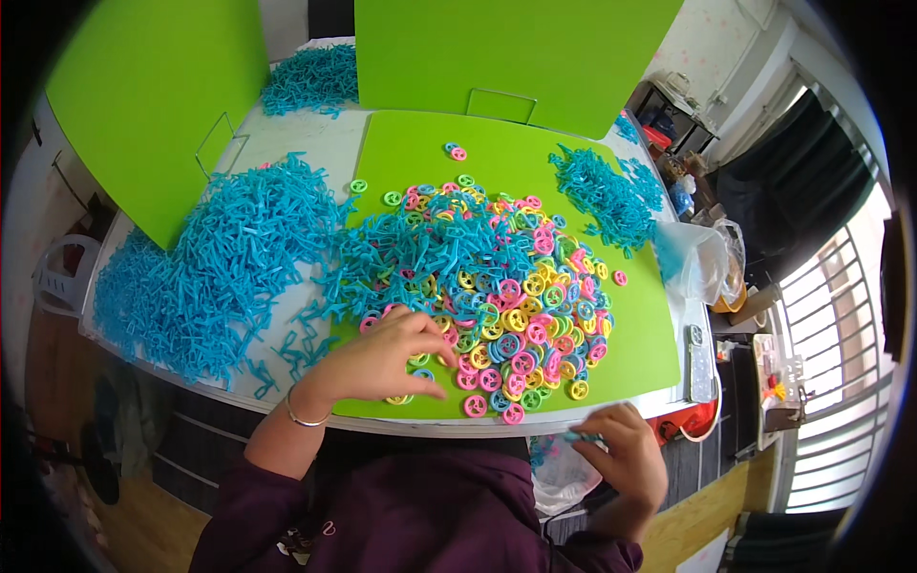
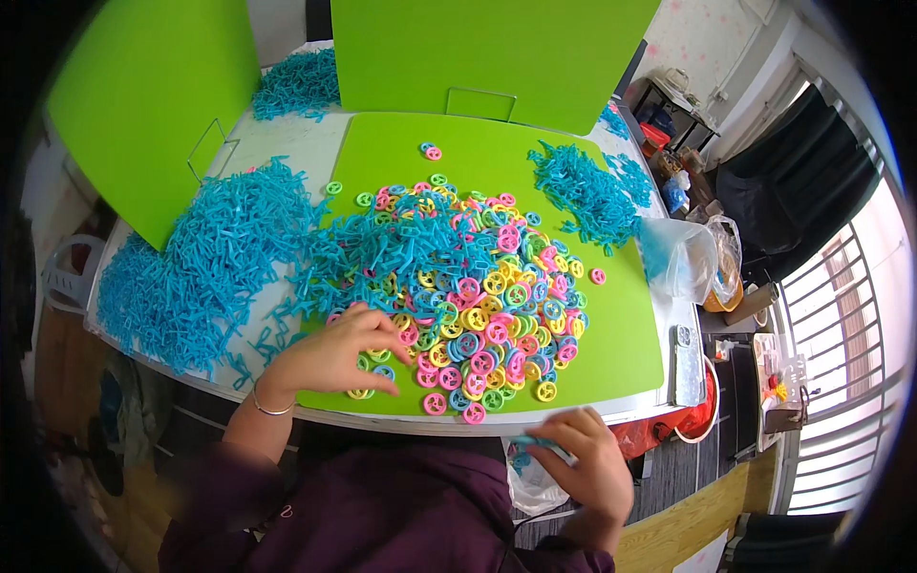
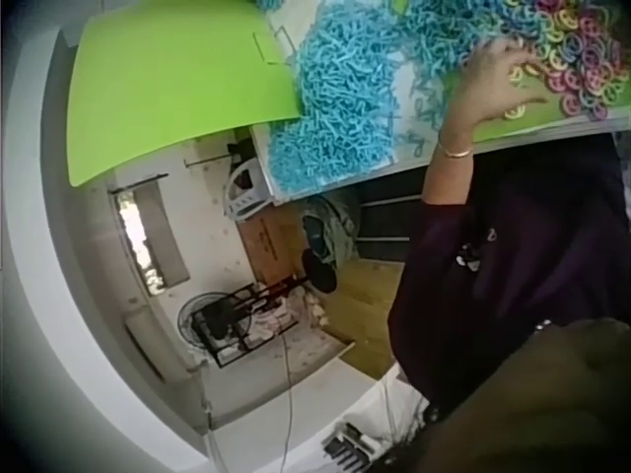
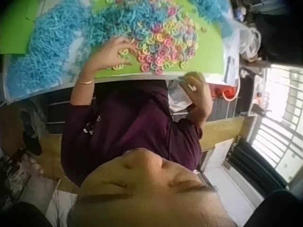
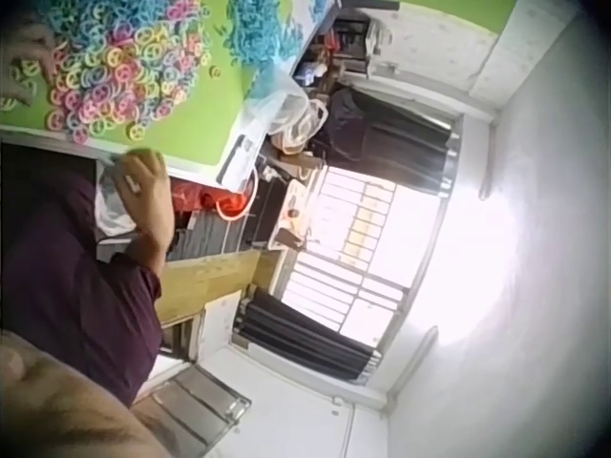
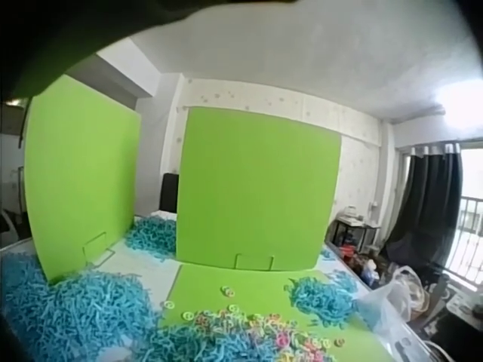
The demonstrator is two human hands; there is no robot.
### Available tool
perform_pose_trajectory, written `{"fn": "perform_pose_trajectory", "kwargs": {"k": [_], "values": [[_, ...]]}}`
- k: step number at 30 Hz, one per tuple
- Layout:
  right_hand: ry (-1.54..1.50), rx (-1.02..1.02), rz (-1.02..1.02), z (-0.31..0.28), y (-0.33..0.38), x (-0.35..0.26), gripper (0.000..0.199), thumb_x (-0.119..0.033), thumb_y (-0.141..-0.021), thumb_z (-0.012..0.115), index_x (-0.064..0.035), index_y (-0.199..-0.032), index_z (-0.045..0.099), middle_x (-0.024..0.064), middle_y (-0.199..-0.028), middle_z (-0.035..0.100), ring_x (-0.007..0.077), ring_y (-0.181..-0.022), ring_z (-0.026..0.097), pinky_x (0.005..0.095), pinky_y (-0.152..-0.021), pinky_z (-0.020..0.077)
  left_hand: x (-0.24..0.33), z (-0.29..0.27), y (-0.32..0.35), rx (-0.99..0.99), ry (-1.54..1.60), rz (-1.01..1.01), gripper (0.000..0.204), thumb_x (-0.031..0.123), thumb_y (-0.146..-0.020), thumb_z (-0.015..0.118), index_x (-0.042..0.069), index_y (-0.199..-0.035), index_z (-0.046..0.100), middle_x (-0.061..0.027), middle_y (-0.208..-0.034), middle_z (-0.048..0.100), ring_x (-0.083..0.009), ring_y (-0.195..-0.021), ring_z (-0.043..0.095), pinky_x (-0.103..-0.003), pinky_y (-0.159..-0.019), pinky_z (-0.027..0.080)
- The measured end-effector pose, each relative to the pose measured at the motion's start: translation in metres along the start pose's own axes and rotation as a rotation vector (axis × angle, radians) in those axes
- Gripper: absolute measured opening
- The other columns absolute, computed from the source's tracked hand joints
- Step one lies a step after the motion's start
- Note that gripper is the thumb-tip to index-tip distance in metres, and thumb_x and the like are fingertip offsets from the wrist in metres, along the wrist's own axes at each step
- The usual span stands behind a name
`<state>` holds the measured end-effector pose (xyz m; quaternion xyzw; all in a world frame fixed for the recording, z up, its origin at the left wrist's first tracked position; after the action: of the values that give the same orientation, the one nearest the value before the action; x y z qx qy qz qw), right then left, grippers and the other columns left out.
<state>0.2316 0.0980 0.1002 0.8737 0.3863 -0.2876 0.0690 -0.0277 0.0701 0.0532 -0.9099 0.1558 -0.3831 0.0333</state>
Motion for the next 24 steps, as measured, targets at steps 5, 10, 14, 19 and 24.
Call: {"fn": "perform_pose_trajectory", "kwargs": {"k": [5,10,14,19,24], "values": [[0.252,-0.089,0.044,0.003,0.032,0.028,0.04,-0.02,-0.071,0.079,-0.007,-0.108,0.068,0.0089,-0.096,0.065,0.0279,-0.09,0.059,0.0371,-0.081,0.0494,-0.003,0.006,0.017,-0.162,-0.274,-0.067,0.04,0.029,-0.059,0.085,0.015,-0.091,0.065,-0.0032,-0.102,0.045,-0.0247,-0.106,0.041,-0.04,-0.095,0.033],[-0.003,-0.05,-0.051,0.014,-0.014,0.004,0.038,-0.013,-0.073,0.077,-0.0058,-0.109,0.068,0.0108,-0.095,0.067,0.025,-0.084,0.062,0.0343,-0.073,0.0499,-0.014,0.003,0.011,-0.089,-0.277,-0.084,0.031,0.025,-0.062,0.082,0.012,-0.084,0.063,-0.0037,-0.093,0.049,-0.0239,-0.1,0.046,-0.036,-0.087,0.038],[0.021,0.162,-0.291,0.034,-0.084,-0.038,0.028,-0.01,-0.075,0.075,-0.0054,-0.102,0.068,0.0095,-0.088,0.063,0.0249,-0.081,0.06,0.0358,-0.069,0.0488,-0.029,0.01,0.003,-0.093,-0.018,-0.225,0.026,0.021,-0.068,0.08,0.006,-0.083,0.063,-0.0064,-0.077,0.056,-0.0229,-0.078,0.057,-0.033,-0.071,0.046],[0.172,0.316,-0.282,0.063,-0.143,-0.045,0.029,-0.015,-0.075,0.076,-0.0057,-0.1,0.066,0.0087,-0.09,0.06,0.0287,-0.084,0.058,0.0397,-0.075,0.0475,-0.019,-0.01,-0.008,0.274,0.258,-0.207,0.018,0.013,-0.079,0.074,0.003,-0.091,0.065,-0.0049,-0.078,0.062,-0.0145,-0.069,0.062,-0.026,-0.06,0.048],[0.175,0.29,-0.307,0.075,-0.147,-0.042,0.025,-0.014,-0.074,0.076,-0.0046,-0.092,0.064,0.0102,-0.082,0.06,0.0301,-0.083,0.058,0.0384,-0.076,0.048,-0.039,-0.018,0.0,0.477,0.602,-0.294,0.012,0.009,-0.088,0.067,0.002,-0.098,0.066,-0.0024,-0.087,0.066,-0.0074,-0.075,0.063,-0.019,-0.059,0.049]]}}
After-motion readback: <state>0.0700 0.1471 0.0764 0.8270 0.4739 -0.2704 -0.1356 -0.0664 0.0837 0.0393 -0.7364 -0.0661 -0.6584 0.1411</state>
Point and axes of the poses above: each hand's wrist, its own y-axis away from the middle knuckle, its own z-axis out of the palm, x = y × z, the point moved 9 cm from there along -y, towards the middle knuckle
